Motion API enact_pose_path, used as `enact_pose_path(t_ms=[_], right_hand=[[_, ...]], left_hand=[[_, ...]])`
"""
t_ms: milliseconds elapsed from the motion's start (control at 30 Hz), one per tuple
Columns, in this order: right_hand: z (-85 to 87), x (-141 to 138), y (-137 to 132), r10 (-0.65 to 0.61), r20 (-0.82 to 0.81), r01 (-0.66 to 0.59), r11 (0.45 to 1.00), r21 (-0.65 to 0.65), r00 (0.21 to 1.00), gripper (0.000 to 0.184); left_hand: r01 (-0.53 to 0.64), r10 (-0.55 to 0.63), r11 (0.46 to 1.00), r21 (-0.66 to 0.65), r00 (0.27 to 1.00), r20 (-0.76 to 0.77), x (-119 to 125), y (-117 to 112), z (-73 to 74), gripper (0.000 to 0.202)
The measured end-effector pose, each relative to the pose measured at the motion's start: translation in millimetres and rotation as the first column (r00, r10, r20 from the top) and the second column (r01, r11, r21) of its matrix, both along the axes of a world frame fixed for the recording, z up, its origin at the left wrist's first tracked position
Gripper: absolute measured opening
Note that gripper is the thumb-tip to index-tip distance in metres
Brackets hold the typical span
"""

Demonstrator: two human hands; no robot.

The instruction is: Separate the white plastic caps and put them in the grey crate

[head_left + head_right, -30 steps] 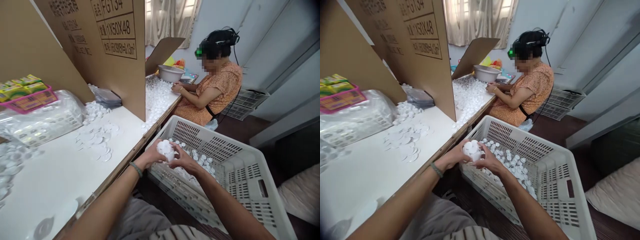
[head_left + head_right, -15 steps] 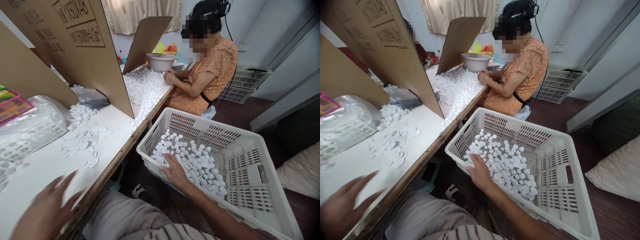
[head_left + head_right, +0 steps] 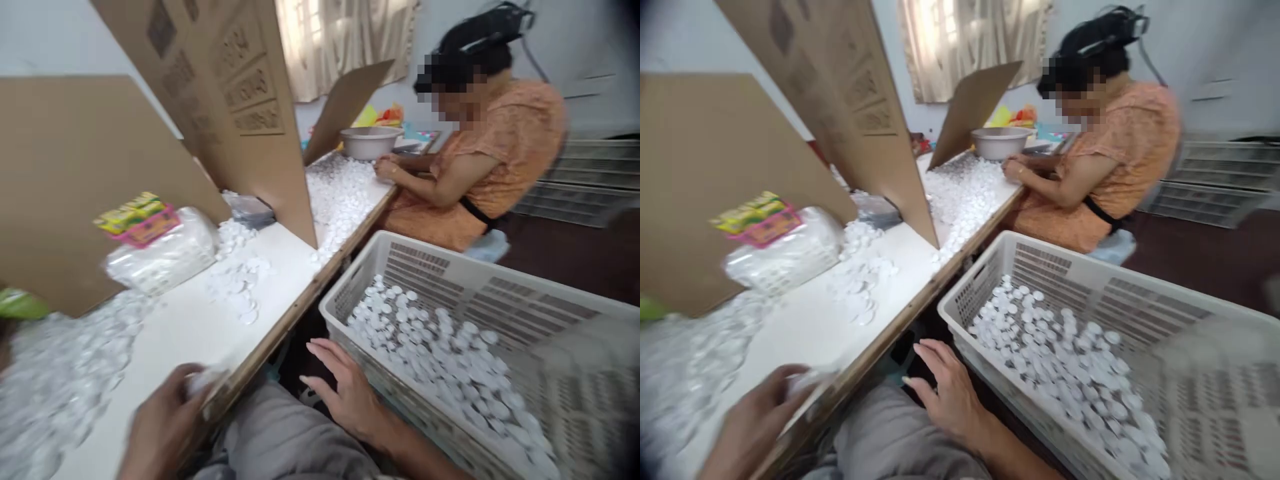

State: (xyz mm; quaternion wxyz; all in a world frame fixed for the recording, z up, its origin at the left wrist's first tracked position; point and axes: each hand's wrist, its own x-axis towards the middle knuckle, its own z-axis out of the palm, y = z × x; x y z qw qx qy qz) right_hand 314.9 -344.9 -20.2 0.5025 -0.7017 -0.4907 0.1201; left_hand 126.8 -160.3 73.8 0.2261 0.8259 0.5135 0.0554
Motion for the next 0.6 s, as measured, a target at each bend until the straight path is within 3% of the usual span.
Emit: enact_pose_path(t_ms=[67,100,167,233,300,333,367,400,467,533,600], right_hand=[[6.7,-7,5,0.130,-0.016,-0.129,0.991,0.024,0.991,0.061],[8.5,-9,8,0.187,-0.012,-0.187,0.982,0.038,0.982,0.066],[8.3,-11,11,0.248,-0.006,-0.247,0.966,0.073,0.969,0.062],[4.6,-11,10,0.220,-0.029,-0.217,0.973,0.078,0.975,0.043],[-0.4,-5,3,0.121,-0.051,-0.120,0.992,0.027,0.991,0.029],[-2.9,1,-2,0.057,-0.046,-0.057,0.998,0.003,0.997,0.026],[-5.6,10,-9,-0.022,-0.026,0.022,1.000,-0.003,0.999,0.023],[-8.9,21,-17,-0.114,0.000,0.114,0.993,-0.011,0.994,0.021],[-18.7,53,-35,-0.337,0.071,0.341,0.938,-0.057,0.939,0.024],[-34.2,91,-56,-0.523,0.199,0.552,0.822,-0.139,0.829,0.030],[-54.0,123,-76,-0.558,0.286,0.615,0.769,-0.177,0.779,0.034]], left_hand=[[0.104,-0.074,0.980,-0.168,0.981,0.177,34,-26,-2.9,0.028],[0.218,-0.128,0.932,-0.290,0.945,0.300,50,-39,-7.1,0.025],[0.368,-0.109,0.814,-0.450,0.857,0.504,77,-62,-18.5,0.023],[0.404,-0.028,0.768,-0.497,0.796,0.604,91,-77,-28.9,0.022],[0.459,-0.002,0.673,-0.580,0.785,0.619,93,-82,-34.0,0.035],[0.471,-0.032,0.663,-0.582,0.794,0.607,90,-80,-34.2,0.041],[0.468,-0.091,0.696,-0.545,0.810,0.579,86,-75,-33.3,0.045],[0.438,-0.162,0.774,-0.457,0.835,0.526,81,-67,-31.7,0.046],[0.312,-0.255,0.940,-0.139,0.911,0.323,70,-44,-29.0,0.039],[0.161,-0.177,0.976,0.144,0.978,0.110,58,-16,-29.8,0.038],[0.136,-0.130,0.980,0.145,0.990,-0.046,50,9,-35.0,0.035]])
